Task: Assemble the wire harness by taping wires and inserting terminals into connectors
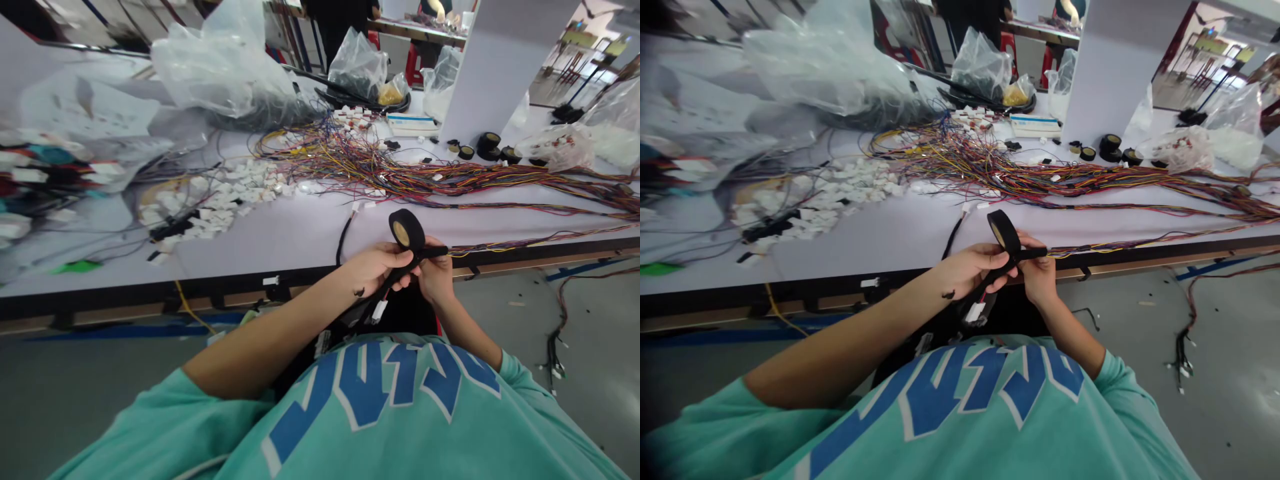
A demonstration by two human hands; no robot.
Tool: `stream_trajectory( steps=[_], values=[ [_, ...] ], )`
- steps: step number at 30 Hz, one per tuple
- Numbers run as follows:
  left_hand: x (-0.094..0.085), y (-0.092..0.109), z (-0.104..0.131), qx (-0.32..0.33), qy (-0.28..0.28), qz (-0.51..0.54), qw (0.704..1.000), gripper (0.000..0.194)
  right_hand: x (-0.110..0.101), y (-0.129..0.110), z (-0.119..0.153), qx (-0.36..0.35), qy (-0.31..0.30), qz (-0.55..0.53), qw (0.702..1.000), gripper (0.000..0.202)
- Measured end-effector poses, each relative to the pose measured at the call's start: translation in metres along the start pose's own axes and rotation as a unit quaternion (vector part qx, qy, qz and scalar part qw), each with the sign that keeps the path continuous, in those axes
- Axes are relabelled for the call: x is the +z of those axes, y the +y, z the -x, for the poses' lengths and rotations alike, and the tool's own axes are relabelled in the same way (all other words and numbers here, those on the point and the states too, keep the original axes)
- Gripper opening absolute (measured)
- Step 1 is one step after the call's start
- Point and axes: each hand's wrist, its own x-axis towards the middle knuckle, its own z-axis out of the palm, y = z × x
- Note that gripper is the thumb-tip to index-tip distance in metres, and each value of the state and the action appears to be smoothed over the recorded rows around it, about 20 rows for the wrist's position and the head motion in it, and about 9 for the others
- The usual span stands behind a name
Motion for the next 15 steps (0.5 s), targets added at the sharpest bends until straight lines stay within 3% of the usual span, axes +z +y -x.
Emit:
stream_trajectory(
  steps=[5, 10, 12, 15],
  values=[
    [-0.004, 0.013, 0.003, -0.012, -0.033, -0.053, 0.998, 0.01, 0.003, -0.008, -0.002, -0.017, 0.028, -0.091, 0.995, 0.021],
    [-0.006, 0.027, 0.003, -0.034, -0.025, -0.102, 0.994, 0.013, 0.002, -0.014, -0.004, -0.032, 0.033, -0.093, 0.995, 0.024],
    [-0.007, 0.028, 0.0, -0.027, -0.011, -0.117, 0.993, 0.012, -0.002, -0.02, -0.003, -0.015, 0.014, -0.074, 0.997, 0.026],
    [-0.011, 0.025, -0.006, -0.01, -0.013, -0.147, 0.989, 0.008, -0.008, -0.028, -0.001, 0.069, -0.063, -0.048, 0.994, 0.035]
  ],
)
